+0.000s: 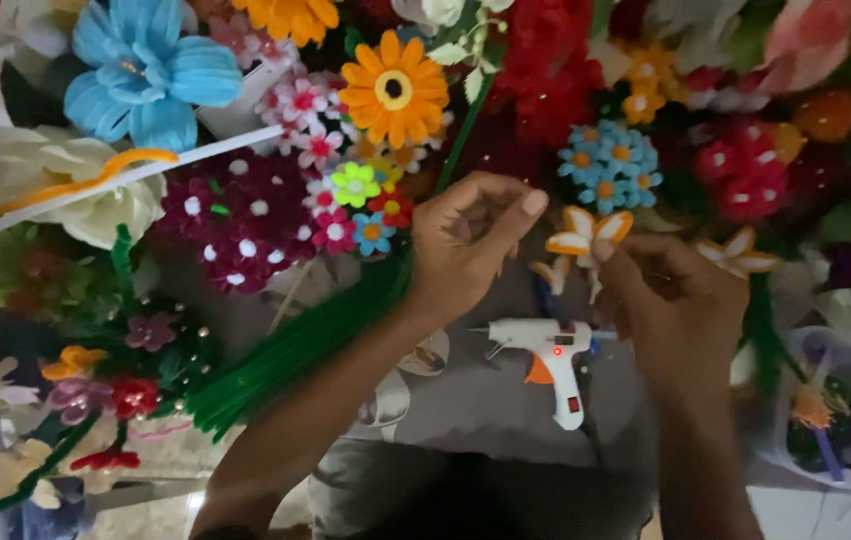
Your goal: Assembling artificial flowers by gluing foam petals together using a hot glue gun.
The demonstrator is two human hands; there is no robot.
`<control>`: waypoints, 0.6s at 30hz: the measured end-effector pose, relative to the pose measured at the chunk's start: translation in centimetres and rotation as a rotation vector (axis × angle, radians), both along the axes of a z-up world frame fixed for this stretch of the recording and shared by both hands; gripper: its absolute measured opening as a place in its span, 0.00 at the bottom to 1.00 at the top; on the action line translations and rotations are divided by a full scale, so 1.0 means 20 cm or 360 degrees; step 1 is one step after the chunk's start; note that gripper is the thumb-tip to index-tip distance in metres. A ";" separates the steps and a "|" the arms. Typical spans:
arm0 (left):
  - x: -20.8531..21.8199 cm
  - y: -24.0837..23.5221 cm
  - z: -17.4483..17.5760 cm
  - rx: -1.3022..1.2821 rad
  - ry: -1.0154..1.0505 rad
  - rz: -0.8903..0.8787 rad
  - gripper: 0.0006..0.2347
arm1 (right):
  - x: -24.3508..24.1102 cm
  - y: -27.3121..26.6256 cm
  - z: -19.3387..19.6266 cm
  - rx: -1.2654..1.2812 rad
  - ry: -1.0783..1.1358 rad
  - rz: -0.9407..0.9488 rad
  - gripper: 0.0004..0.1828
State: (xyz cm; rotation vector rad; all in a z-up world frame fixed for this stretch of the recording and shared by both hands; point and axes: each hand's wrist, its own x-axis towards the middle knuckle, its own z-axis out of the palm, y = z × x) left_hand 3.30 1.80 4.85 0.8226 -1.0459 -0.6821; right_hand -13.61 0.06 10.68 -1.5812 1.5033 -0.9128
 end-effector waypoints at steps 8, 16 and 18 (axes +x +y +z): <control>-0.04 -0.04 -0.10 0.0466 0.0382 -0.0755 0.16 | -0.01 -0.06 -0.02 0.0001 -0.0432 0.0065 0.08; 0.00 -0.04 -0.09 0.0572 0.0281 -0.0617 0.12 | 0.04 -0.05 0.00 -0.0009 -0.0356 0.0210 0.09; 0.02 -0.03 -0.07 0.0556 0.0175 -0.0584 0.12 | 0.06 -0.06 -0.01 0.0131 -0.0242 -0.0016 0.09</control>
